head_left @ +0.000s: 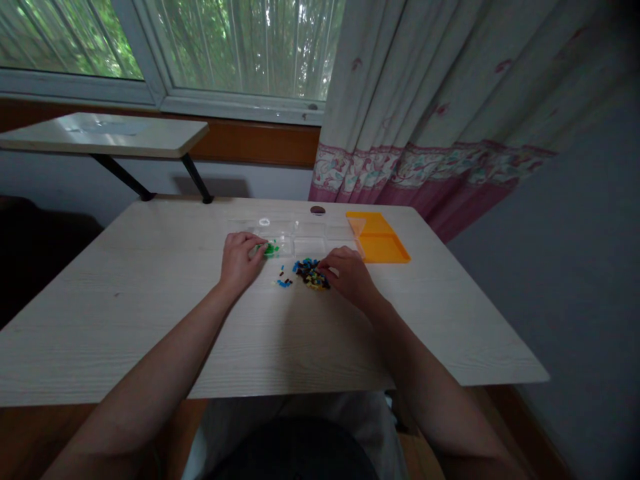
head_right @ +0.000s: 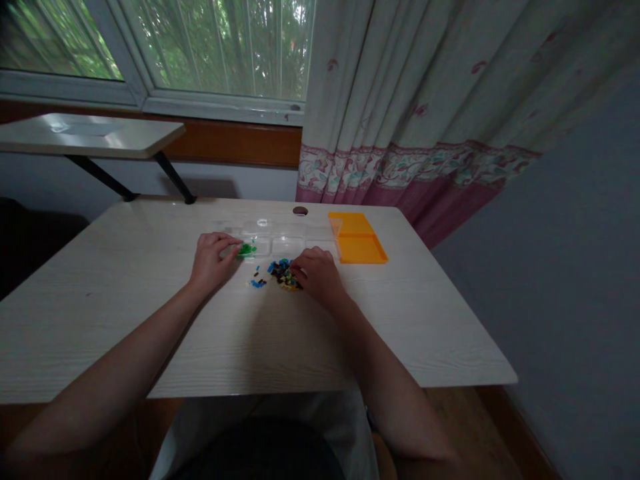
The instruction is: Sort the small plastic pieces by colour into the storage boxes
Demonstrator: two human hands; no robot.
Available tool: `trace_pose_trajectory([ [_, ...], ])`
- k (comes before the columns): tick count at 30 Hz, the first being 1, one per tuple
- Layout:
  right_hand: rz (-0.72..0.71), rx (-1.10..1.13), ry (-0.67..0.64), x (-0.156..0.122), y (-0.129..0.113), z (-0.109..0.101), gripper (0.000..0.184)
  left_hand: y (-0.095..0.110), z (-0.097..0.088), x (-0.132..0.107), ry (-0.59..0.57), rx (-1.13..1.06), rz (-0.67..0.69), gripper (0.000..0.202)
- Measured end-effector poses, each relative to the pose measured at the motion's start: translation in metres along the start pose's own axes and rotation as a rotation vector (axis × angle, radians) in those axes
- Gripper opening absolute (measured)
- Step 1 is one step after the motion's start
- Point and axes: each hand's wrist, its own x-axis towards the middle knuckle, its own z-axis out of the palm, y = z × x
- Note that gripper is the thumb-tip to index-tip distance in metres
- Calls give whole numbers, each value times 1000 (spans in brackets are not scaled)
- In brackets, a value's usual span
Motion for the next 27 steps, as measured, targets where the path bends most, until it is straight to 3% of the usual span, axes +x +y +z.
trace_pose_trajectory([
  [5, 62, 68, 107, 1, -2, 2, 6, 0, 0, -1, 11, -11, 29, 27],
  [9, 135, 329, 171, 3, -7, 10, 11, 18, -3, -5, -36, -87, 164, 26],
  [15, 279, 718, 18, 4, -22, 20, 27, 51, -2, -13, -221, -191, 375, 28],
  [22, 387, 884, -15, 3, -23, 28, 32, 54, -2, -14, -198, -179, 419, 21],
  [27, 335, 823, -28, 3, -24, 27, 33, 54, -1, -15, -207, -162, 426, 19],
])
